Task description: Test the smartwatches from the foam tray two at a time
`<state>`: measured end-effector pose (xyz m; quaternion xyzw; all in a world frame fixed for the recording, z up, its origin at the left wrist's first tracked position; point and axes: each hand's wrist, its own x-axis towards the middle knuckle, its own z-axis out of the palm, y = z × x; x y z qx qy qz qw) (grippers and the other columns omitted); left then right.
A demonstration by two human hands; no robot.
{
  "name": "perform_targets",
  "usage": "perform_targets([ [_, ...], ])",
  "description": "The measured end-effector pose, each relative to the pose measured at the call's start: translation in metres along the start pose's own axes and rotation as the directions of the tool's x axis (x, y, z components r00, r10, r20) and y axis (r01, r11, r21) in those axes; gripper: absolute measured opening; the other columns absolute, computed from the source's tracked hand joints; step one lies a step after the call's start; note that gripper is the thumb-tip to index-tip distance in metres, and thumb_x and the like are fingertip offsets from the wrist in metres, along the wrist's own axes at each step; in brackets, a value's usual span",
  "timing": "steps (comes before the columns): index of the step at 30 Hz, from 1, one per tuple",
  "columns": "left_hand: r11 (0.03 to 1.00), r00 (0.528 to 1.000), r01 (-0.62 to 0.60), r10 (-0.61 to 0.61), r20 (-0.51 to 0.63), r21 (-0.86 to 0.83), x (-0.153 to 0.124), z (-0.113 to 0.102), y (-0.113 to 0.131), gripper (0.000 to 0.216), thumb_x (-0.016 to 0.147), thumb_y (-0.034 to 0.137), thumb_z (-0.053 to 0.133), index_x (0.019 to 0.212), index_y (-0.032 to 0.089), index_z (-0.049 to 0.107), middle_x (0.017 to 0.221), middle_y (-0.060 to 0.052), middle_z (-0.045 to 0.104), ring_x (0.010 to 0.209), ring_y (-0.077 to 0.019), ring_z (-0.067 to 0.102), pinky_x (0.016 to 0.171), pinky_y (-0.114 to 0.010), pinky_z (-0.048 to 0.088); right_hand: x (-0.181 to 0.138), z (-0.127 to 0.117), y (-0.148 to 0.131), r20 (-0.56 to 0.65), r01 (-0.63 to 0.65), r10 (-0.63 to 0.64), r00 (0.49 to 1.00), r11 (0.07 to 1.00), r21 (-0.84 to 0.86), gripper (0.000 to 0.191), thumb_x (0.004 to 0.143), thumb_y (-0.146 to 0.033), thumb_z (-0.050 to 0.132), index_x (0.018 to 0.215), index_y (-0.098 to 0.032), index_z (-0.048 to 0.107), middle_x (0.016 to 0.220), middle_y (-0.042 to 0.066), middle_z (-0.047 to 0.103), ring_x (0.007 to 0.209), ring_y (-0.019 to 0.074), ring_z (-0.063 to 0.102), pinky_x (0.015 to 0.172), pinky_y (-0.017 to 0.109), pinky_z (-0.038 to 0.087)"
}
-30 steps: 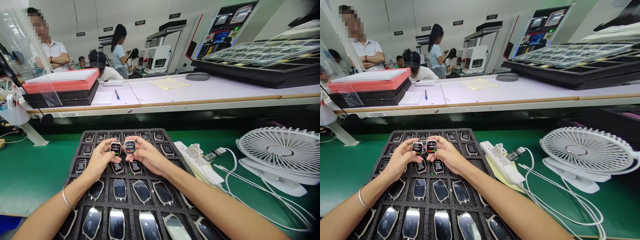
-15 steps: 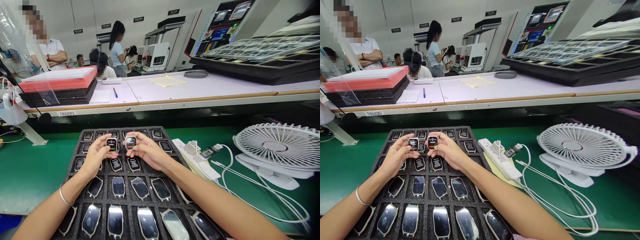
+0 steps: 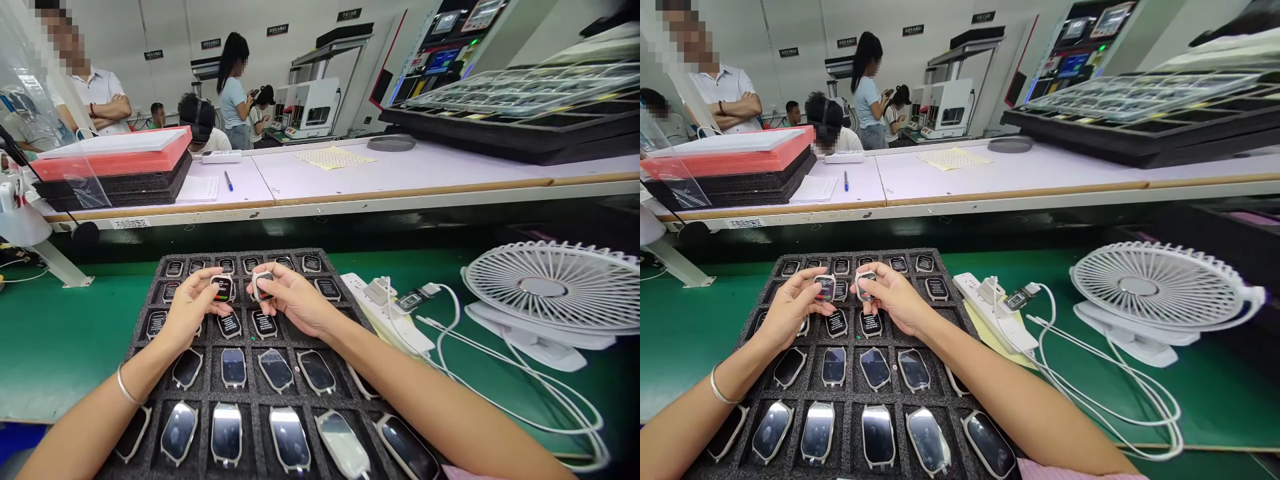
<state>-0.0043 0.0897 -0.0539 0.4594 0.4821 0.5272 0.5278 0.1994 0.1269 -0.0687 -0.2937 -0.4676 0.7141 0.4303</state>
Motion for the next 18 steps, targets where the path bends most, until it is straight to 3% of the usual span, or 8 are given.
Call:
perform_targets([
  [3, 0.997, 0.999, -0.046, 0.046, 0.000, 0.067, 0.000, 0.002, 0.001, 0.049, 0.071, 0.036, 0.079, 0.112, 0.015, 0.061, 0.081, 0.001, 0.066, 0.051, -0.0099, 0.065, 0.051, -0.023, 0.053, -0.002, -0.001, -0.006, 0.029, -0.006, 0.006, 1.000, 1.000, 0.027, 0.035, 0.079, -0.030, 0.077, 0.107, -0.019, 0.060, 0.091, 0.005, 0.075, 0.054, 0.0120, 0.065, 0.051, 0.024, 0.046],
  [6, 0.994, 0.998, -0.064, 0.061, 0.033, 0.092, -0.001, 0.008, 0.008, 0.055, 0.067, 0.029, 0.081, 0.115, 0.016, 0.057, 0.091, -0.001, 0.066, 0.056, -0.0085, 0.065, 0.055, -0.023, 0.054, -0.007, -0.004, -0.020, 0.069, 0.007, -0.013, 0.998, 0.996, 0.087, 0.044, 0.073, -0.017, 0.071, 0.116, -0.018, 0.058, 0.100, 0.008, 0.075, 0.064, 0.0160, 0.071, 0.059, 0.028, 0.052],
  [11, 0.990, 0.977, -0.049, 0.019, 0.211, 0.136, -0.004, 0.032, 0.026, 0.064, 0.064, 0.020, 0.078, 0.120, 0.020, 0.047, 0.112, -0.003, 0.060, 0.067, -0.0091, 0.068, 0.070, -0.029, 0.058, -0.026, -0.016, -0.050, 0.114, 0.091, -0.097, 0.989, 0.994, 0.056, 0.063, 0.069, -0.006, 0.071, 0.127, -0.022, 0.050, 0.101, 0.002, 0.071, 0.069, 0.0140, 0.071, 0.064, 0.027, 0.054],
  [14, 0.967, 0.940, -0.068, -0.020, 0.340, 0.245, -0.004, 0.054, 0.028, 0.054, 0.068, 0.021, 0.074, 0.114, 0.020, 0.046, 0.108, -0.003, 0.060, 0.072, -0.0116, 0.068, 0.074, -0.033, 0.057, -0.044, -0.032, -0.058, 0.105, 0.136, -0.133, 0.986, 0.991, -0.019, 0.068, 0.071, -0.009, 0.076, 0.131, -0.023, 0.047, 0.106, 0.003, 0.067, 0.071, 0.0125, 0.069, 0.065, 0.026, 0.053],
  [16, 0.910, 0.909, -0.152, -0.025, 0.416, 0.387, -0.002, 0.069, 0.021, 0.045, 0.071, 0.023, 0.073, 0.109, 0.020, 0.048, 0.101, -0.002, 0.061, 0.078, -0.0144, 0.066, 0.076, -0.035, 0.056, -0.058, -0.048, -0.056, 0.076, 0.156, -0.149, 0.986, 0.982, -0.108, 0.064, 0.073, -0.016, 0.077, 0.129, -0.022, 0.047, 0.105, 0.003, 0.065, 0.071, 0.0128, 0.068, 0.065, 0.028, 0.054],
  [18, 0.773, 0.876, -0.313, 0.011, 0.482, 0.551, 0.000, 0.082, 0.010, 0.040, 0.070, 0.024, 0.075, 0.103, 0.019, 0.053, 0.100, -0.003, 0.059, 0.089, -0.0193, 0.063, 0.084, -0.039, 0.054, -0.073, -0.066, -0.051, 0.039, 0.161, -0.157, 0.987, 0.945, -0.284, 0.057, 0.078, -0.024, 0.074, 0.128, -0.021, 0.048, 0.100, 0.004, 0.064, 0.073, 0.0155, 0.067, 0.067, 0.031, 0.054],
])
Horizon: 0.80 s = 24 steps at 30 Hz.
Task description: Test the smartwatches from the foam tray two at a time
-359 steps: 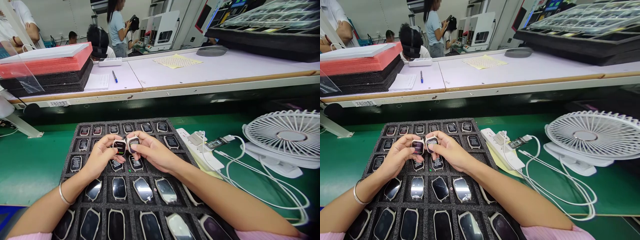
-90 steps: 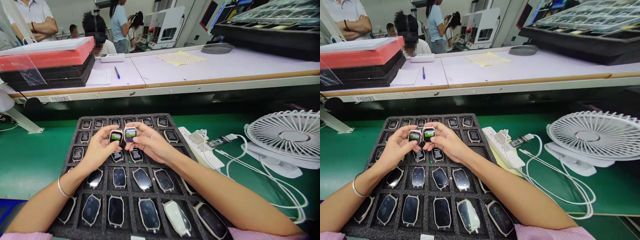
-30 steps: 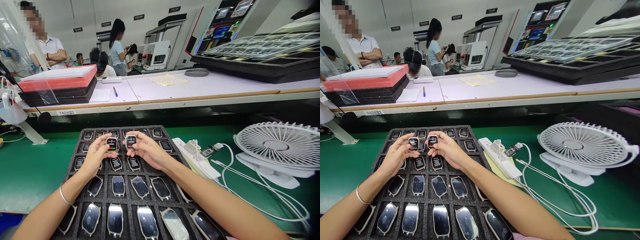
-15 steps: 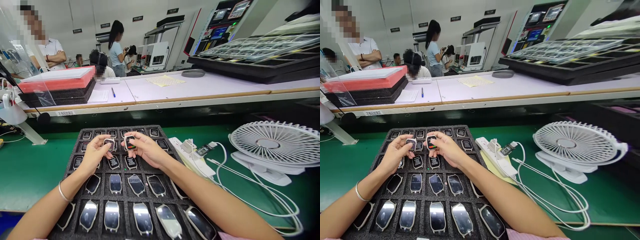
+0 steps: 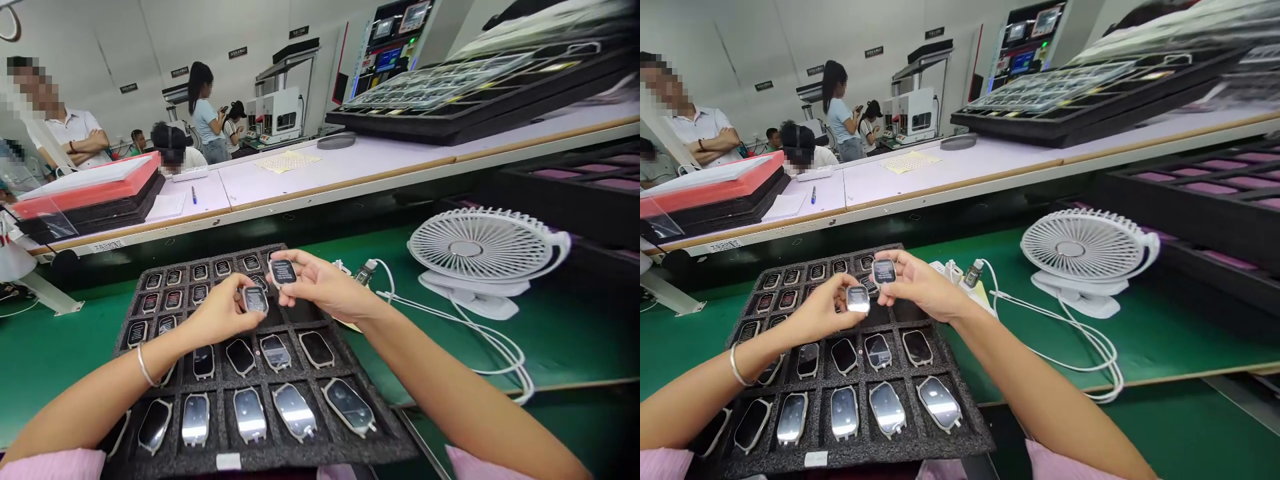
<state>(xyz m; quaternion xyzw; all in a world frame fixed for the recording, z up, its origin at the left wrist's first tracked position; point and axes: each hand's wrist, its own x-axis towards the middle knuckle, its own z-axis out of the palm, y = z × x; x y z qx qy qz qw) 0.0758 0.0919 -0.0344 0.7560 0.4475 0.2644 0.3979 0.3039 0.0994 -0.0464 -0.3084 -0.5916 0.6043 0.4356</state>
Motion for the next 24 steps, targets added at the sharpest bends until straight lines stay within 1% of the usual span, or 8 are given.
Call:
perform_targets([
  [2, 0.966, 0.997, -0.077, 0.073, 0.024, 0.246, 0.007, 0.014, -0.005, 0.040, 0.068, 0.026, 0.078, 0.102, 0.019, 0.058, 0.105, -0.006, 0.057, 0.103, -0.0250, 0.058, 0.096, -0.045, 0.050, -0.015, -0.015, 0.010, -0.033, 0.014, -0.024, 0.999, 0.956, -0.291, 0.050, 0.080, -0.028, 0.071, 0.126, -0.021, 0.052, 0.100, 0.006, 0.062, 0.084, 0.0206, 0.066, 0.074, 0.037, 0.055],
  [5, 0.892, 0.994, -0.105, 0.100, 0.036, 0.440, 0.015, 0.029, -0.014, 0.043, 0.070, 0.031, 0.079, 0.109, 0.018, 0.063, 0.113, -0.009, 0.054, 0.113, -0.0299, 0.050, 0.104, -0.050, 0.044, -0.029, -0.032, 0.026, -0.039, 0.069, -0.130, 0.991, 0.732, -0.678, 0.041, 0.079, -0.029, 0.068, 0.119, -0.021, 0.061, 0.113, 0.010, 0.055, 0.107, 0.0282, 0.060, 0.096, 0.047, 0.050],
  [7, 0.860, 0.998, -0.069, 0.065, 0.026, 0.506, 0.019, 0.034, -0.017, 0.046, 0.072, 0.036, 0.079, 0.112, 0.017, 0.065, 0.115, -0.010, 0.053, 0.113, -0.0310, 0.049, 0.103, -0.052, 0.044, -0.032, -0.037, 0.035, -0.019, 0.078, -0.144, 0.989, 0.637, -0.767, 0.041, 0.080, -0.032, 0.065, 0.120, -0.020, 0.063, 0.116, 0.012, 0.052, 0.117, 0.0305, 0.055, 0.106, 0.050, 0.044],
  [12, 0.822, 0.994, -0.048, -0.014, 0.104, 0.567, 0.013, 0.026, -0.009, 0.064, 0.075, 0.049, 0.079, 0.127, 0.017, 0.063, 0.119, -0.013, 0.054, 0.114, -0.0322, 0.048, 0.103, -0.053, 0.043, -0.029, -0.039, 0.043, 0.052, 0.088, -0.077, 0.996, 0.597, -0.797, 0.047, 0.086, -0.040, 0.061, 0.130, -0.023, 0.062, 0.118, 0.012, 0.052, 0.120, 0.0310, 0.054, 0.109, 0.049, 0.042],
  [14, 0.818, 0.994, -0.086, 0.033, 0.103, 0.569, -0.001, 0.011, -0.001, 0.070, 0.077, 0.054, 0.077, 0.135, 0.021, 0.058, 0.123, -0.013, 0.054, 0.115, -0.0319, 0.048, 0.104, -0.053, 0.042, -0.030, -0.041, 0.042, 0.071, 0.100, -0.072, 0.995, 0.588, -0.803, 0.053, 0.088, -0.047, 0.061, 0.136, -0.025, 0.060, 0.122, 0.012, 0.053, 0.122, 0.0319, 0.053, 0.109, 0.049, 0.042],
  [18, 0.809, 0.988, -0.087, 0.144, -0.052, 0.581, -0.049, -0.041, 0.006, 0.050, 0.087, 0.051, 0.067, 0.129, 0.025, 0.063, 0.119, -0.010, 0.059, 0.113, -0.0279, 0.052, 0.103, -0.048, 0.042, -0.040, -0.048, 0.039, 0.037, 0.131, -0.180, 0.983, 0.546, -0.828, 0.055, 0.091, -0.059, 0.059, 0.137, -0.030, 0.058, 0.126, 0.012, 0.054, 0.121, 0.0323, 0.056, 0.106, 0.049, 0.045],
  [21, 0.807, 0.948, 0.071, 0.128, -0.290, 0.587, -0.095, -0.086, -0.005, 0.035, 0.091, 0.048, 0.061, 0.115, 0.025, 0.068, 0.112, -0.007, 0.063, 0.109, -0.0250, 0.056, 0.096, -0.040, 0.045, -0.043, -0.040, 0.033, 0.100, 0.219, -0.253, 0.962, 0.504, -0.836, 0.043, 0.094, -0.057, 0.057, 0.128, -0.033, 0.064, 0.117, 0.011, 0.058, 0.109, 0.0304, 0.060, 0.097, 0.046, 0.050],
  [24, 0.793, 0.865, 0.344, -0.060, -0.498, 0.503, -0.140, -0.113, -0.028, 0.033, 0.090, 0.052, 0.057, 0.098, 0.022, 0.070, 0.092, -0.005, 0.067, 0.086, -0.0221, 0.061, 0.075, -0.032, 0.046, -0.035, -0.010, 0.020, 0.244, 0.295, -0.167, 0.955, 0.518, -0.803, 0.037, 0.096, -0.050, 0.057, 0.128, -0.033, 0.065, 0.115, 0.011, 0.059, 0.099, 0.0281, 0.063, 0.083, 0.040, 0.055],
])
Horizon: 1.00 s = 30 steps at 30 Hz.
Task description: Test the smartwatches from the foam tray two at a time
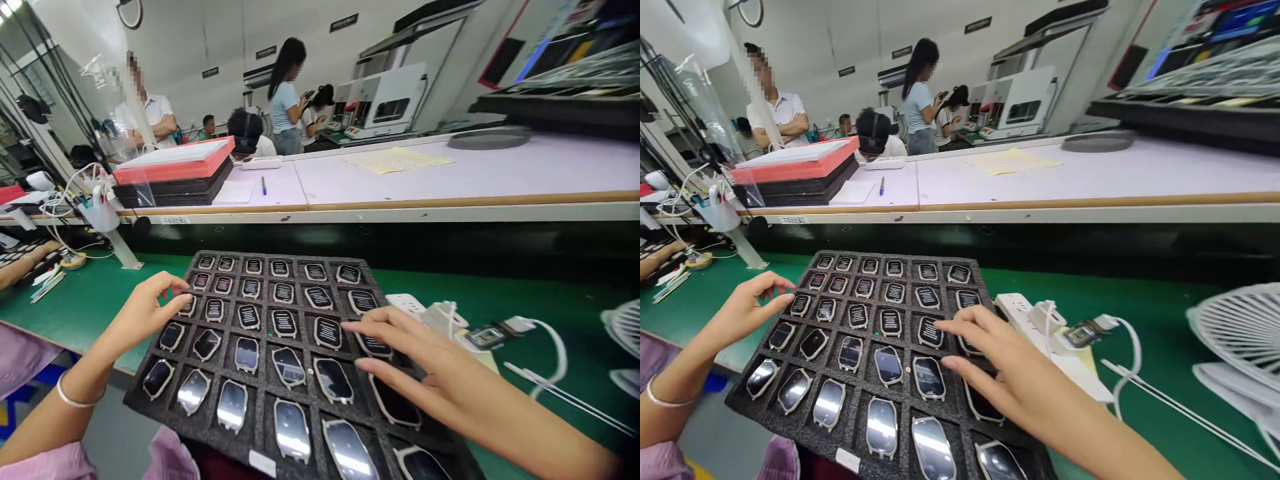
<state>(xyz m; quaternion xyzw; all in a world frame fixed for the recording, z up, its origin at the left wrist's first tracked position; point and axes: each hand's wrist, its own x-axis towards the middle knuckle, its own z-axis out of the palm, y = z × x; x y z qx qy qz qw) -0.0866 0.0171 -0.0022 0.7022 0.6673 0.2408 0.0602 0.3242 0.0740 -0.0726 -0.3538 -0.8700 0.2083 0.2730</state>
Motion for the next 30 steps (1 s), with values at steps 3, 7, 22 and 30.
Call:
perform_targets([
  [3, 0.988, 0.978, 0.129, -0.142, 0.152, 0.089, -0.024, 0.003, -0.033, 0.033, 0.087, 0.052, 0.058, 0.085, 0.021, 0.068, 0.087, -0.006, 0.068, 0.083, -0.0241, 0.062, 0.076, -0.035, 0.046, 0.033, 0.017, -0.043, 0.249, 0.065, -0.079, 0.965, 0.996, 0.063, 0.031, 0.099, -0.041, 0.054, 0.125, -0.030, 0.068, 0.110, 0.011, 0.061, 0.095, 0.0268, 0.064, 0.083, 0.039, 0.054],
  [7, 0.973, 0.968, 0.132, -0.167, 0.184, 0.188, -0.045, 0.026, -0.043, 0.033, 0.081, 0.050, 0.065, 0.091, 0.019, 0.064, 0.095, -0.009, 0.064, 0.092, -0.0283, 0.061, 0.083, -0.040, 0.047, 0.089, 0.060, -0.100, 0.487, 0.187, -0.153, 0.860, 0.982, -0.021, 0.025, 0.098, -0.028, 0.060, 0.118, -0.019, 0.071, 0.108, 0.012, 0.064, 0.097, 0.0279, 0.066, 0.090, 0.043, 0.052],
  [22, 0.899, 0.988, 0.148, -0.157, 0.014, -0.412, -0.051, 0.050, -0.052, 0.028, 0.084, 0.039, 0.061, 0.103, 0.021, 0.052, 0.096, -0.007, 0.069, 0.087, -0.0237, 0.067, 0.079, -0.039, 0.053, 0.132, 0.125, -0.151, 0.484, 0.260, -0.164, 0.860, 0.956, -0.139, 0.015, 0.085, -0.019, 0.067, 0.097, -0.013, 0.062, 0.100, 0.013, 0.070, 0.090, 0.0272, 0.067, 0.077, 0.035, 0.050],
  [30, 0.592, 0.971, 0.234, -0.111, 0.210, -0.771, -0.014, 0.029, -0.007, 0.044, 0.080, 0.040, 0.067, 0.118, 0.020, 0.059, 0.092, -0.005, 0.065, 0.082, -0.0174, 0.062, 0.067, -0.028, 0.047, 0.125, 0.075, -0.103, 0.357, -0.316, 0.068, 0.932, 0.637, 0.704, 0.023, 0.085, -0.034, 0.069, 0.092, -0.020, 0.053, 0.088, 0.003, 0.072, 0.053, 0.0100, 0.053, 0.053, 0.024, 0.041],
])
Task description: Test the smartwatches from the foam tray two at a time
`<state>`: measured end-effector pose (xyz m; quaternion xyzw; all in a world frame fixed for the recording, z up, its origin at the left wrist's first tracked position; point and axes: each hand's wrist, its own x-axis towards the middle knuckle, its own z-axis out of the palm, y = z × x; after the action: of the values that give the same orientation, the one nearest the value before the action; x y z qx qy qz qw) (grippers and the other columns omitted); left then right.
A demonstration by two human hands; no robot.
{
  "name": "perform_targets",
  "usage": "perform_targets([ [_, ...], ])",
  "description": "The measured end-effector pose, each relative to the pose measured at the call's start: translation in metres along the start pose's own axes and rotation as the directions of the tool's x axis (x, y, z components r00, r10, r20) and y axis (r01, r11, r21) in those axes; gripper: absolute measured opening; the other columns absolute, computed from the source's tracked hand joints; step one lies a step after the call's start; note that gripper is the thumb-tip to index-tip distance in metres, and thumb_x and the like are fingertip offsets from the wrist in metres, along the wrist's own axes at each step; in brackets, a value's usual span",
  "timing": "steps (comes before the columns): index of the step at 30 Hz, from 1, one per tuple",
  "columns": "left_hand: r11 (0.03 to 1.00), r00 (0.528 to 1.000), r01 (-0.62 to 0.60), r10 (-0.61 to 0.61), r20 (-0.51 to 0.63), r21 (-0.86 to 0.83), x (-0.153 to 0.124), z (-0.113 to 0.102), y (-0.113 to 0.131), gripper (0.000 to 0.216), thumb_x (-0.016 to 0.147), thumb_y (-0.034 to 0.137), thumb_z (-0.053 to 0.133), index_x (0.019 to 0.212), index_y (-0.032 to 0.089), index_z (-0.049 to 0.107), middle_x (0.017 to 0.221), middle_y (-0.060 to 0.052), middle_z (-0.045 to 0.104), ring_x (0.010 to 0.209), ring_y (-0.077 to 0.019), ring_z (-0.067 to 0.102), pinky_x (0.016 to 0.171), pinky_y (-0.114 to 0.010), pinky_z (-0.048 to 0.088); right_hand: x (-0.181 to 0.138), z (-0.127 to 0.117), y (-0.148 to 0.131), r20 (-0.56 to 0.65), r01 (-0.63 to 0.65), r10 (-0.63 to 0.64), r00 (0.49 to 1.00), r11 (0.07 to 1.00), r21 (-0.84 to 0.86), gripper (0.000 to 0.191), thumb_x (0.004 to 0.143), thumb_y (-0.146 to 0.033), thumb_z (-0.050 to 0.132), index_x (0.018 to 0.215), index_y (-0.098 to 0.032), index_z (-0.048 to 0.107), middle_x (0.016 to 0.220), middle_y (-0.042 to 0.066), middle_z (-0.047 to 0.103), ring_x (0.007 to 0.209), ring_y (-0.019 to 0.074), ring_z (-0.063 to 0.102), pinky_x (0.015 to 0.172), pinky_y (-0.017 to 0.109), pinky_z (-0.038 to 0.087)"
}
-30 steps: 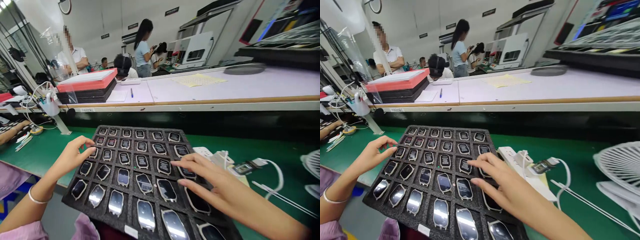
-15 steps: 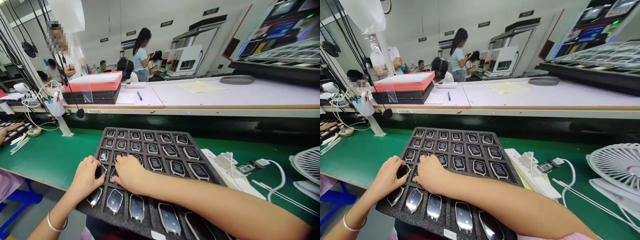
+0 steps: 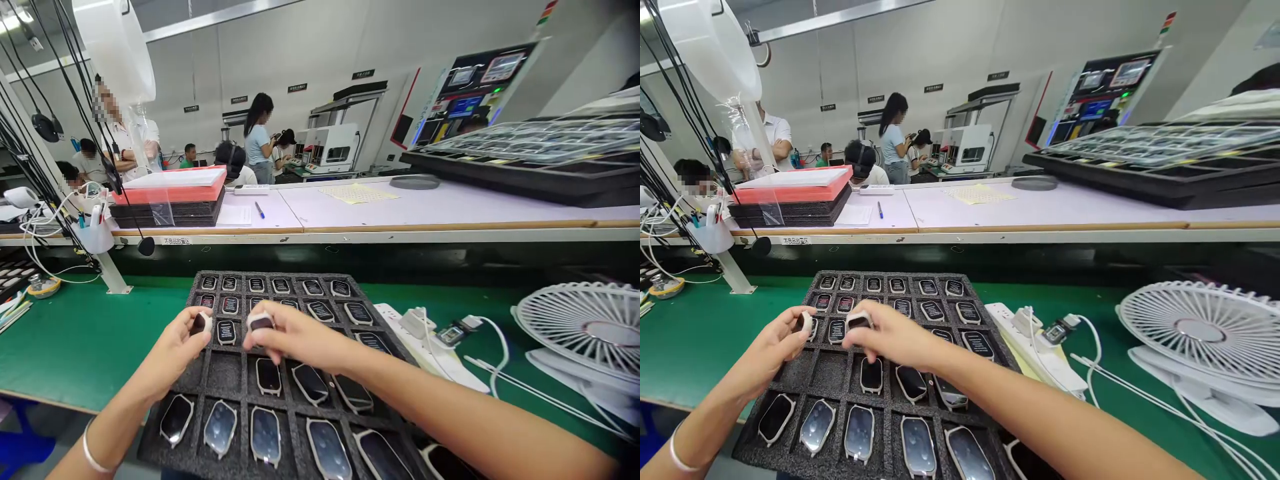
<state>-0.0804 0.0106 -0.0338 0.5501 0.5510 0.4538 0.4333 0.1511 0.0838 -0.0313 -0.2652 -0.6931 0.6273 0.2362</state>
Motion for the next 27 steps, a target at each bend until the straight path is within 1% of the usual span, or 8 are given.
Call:
perform_targets([
  [3, 0.998, 0.998, 0.036, -0.033, 0.052, -0.060, 0.021, 0.023, 0.019, 0.038, 0.075, 0.033, 0.069, 0.109, 0.018, 0.062, 0.084, -0.001, 0.061, 0.068, -0.0117, 0.052, 0.059, -0.024, 0.039, -0.001, -0.034, 0.006, -0.212, 0.006, 0.063, 0.975, 0.950, 0.312, 0.028, 0.084, -0.036, 0.074, 0.099, -0.018, 0.060, 0.094, 0.007, 0.073, 0.055, 0.0098, 0.053, 0.052, 0.025, 0.041],
  [6, 0.998, 0.995, -0.034, 0.038, 0.094, -0.048, 0.046, 0.049, 0.035, 0.034, 0.073, 0.026, 0.068, 0.105, 0.017, 0.061, 0.088, -0.001, 0.060, 0.075, -0.0121, 0.053, 0.067, -0.025, 0.042, -0.003, -0.055, 0.004, -0.283, 0.099, 0.047, 0.958, 0.871, 0.482, 0.027, 0.081, -0.028, 0.078, 0.101, -0.018, 0.064, 0.102, 0.008, 0.072, 0.069, 0.0135, 0.064, 0.061, 0.027, 0.049],
  [9, 0.989, 0.984, -0.144, 0.147, 0.105, -0.032, 0.069, 0.071, 0.047, 0.032, 0.075, 0.022, 0.065, 0.106, 0.016, 0.058, 0.096, -0.003, 0.062, 0.088, -0.0145, 0.057, 0.081, -0.028, 0.046, -0.006, -0.062, -0.003, -0.273, 0.164, -0.024, 0.962, 0.849, 0.502, 0.038, 0.077, -0.027, 0.084, 0.109, -0.019, 0.066, 0.103, 0.005, 0.070, 0.076, 0.0136, 0.067, 0.070, 0.027, 0.053],
  [11, 0.979, 0.973, -0.204, 0.206, 0.102, -0.025, 0.080, 0.080, 0.049, 0.031, 0.077, 0.021, 0.063, 0.107, 0.016, 0.056, 0.100, -0.004, 0.064, 0.095, -0.0163, 0.060, 0.088, -0.031, 0.046, -0.007, -0.062, -0.004, -0.250, 0.183, -0.062, 0.966, 0.849, 0.496, 0.047, 0.076, -0.029, 0.087, 0.117, -0.020, 0.065, 0.101, 0.004, 0.069, 0.074, 0.0130, 0.067, 0.071, 0.027, 0.053],
  [16, 0.955, 0.960, -0.279, 0.278, 0.024, 0.097, 0.092, 0.089, 0.026, 0.030, 0.079, 0.024, 0.060, 0.107, 0.019, 0.053, 0.101, -0.004, 0.061, 0.097, -0.0185, 0.059, 0.088, -0.033, 0.046, -0.004, -0.061, 0.015, -0.226, 0.206, -0.099, 0.969, 0.829, 0.520, 0.049, 0.076, -0.032, 0.088, 0.118, -0.022, 0.066, 0.101, 0.002, 0.067, 0.066, 0.0103, 0.063, 0.066, 0.027, 0.052],
  [21, 0.967, 0.972, -0.232, 0.235, -0.019, 0.104, 0.088, 0.092, -0.001, 0.036, 0.080, 0.024, 0.060, 0.115, 0.020, 0.050, 0.101, -0.003, 0.060, 0.098, -0.0186, 0.059, 0.089, -0.033, 0.046, -0.004, -0.058, 0.035, -0.191, 0.170, -0.071, 0.979, 0.805, 0.569, 0.050, 0.077, -0.034, 0.087, 0.121, -0.023, 0.066, 0.105, 0.004, 0.068, 0.071, 0.0114, 0.064, 0.070, 0.028, 0.051],
  [25, 0.985, 0.986, -0.168, 0.168, 0.000, 0.041, 0.086, 0.093, -0.006, 0.036, 0.082, 0.028, 0.062, 0.115, 0.021, 0.049, 0.098, -0.002, 0.060, 0.095, -0.0177, 0.059, 0.087, -0.032, 0.047, -0.008, -0.054, 0.039, -0.139, 0.111, -0.033, 0.990, 0.789, 0.604, 0.050, 0.079, -0.034, 0.086, 0.124, -0.023, 0.065, 0.089, 0.001, 0.066, 0.072, 0.0126, 0.065, 0.069, 0.026, 0.049],
  [27, 0.988, 0.989, -0.150, 0.150, 0.008, 0.026, 0.084, 0.093, -0.005, 0.036, 0.083, 0.030, 0.063, 0.115, 0.021, 0.049, 0.096, -0.002, 0.060, 0.089, -0.0163, 0.058, 0.084, -0.031, 0.047, -0.009, -0.053, 0.039, -0.122, 0.088, -0.015, 0.992, 0.784, 0.615, 0.050, 0.080, -0.035, 0.085, 0.124, -0.023, 0.066, 0.088, 0.001, 0.065, 0.071, 0.0119, 0.064, 0.067, 0.025, 0.048],
])
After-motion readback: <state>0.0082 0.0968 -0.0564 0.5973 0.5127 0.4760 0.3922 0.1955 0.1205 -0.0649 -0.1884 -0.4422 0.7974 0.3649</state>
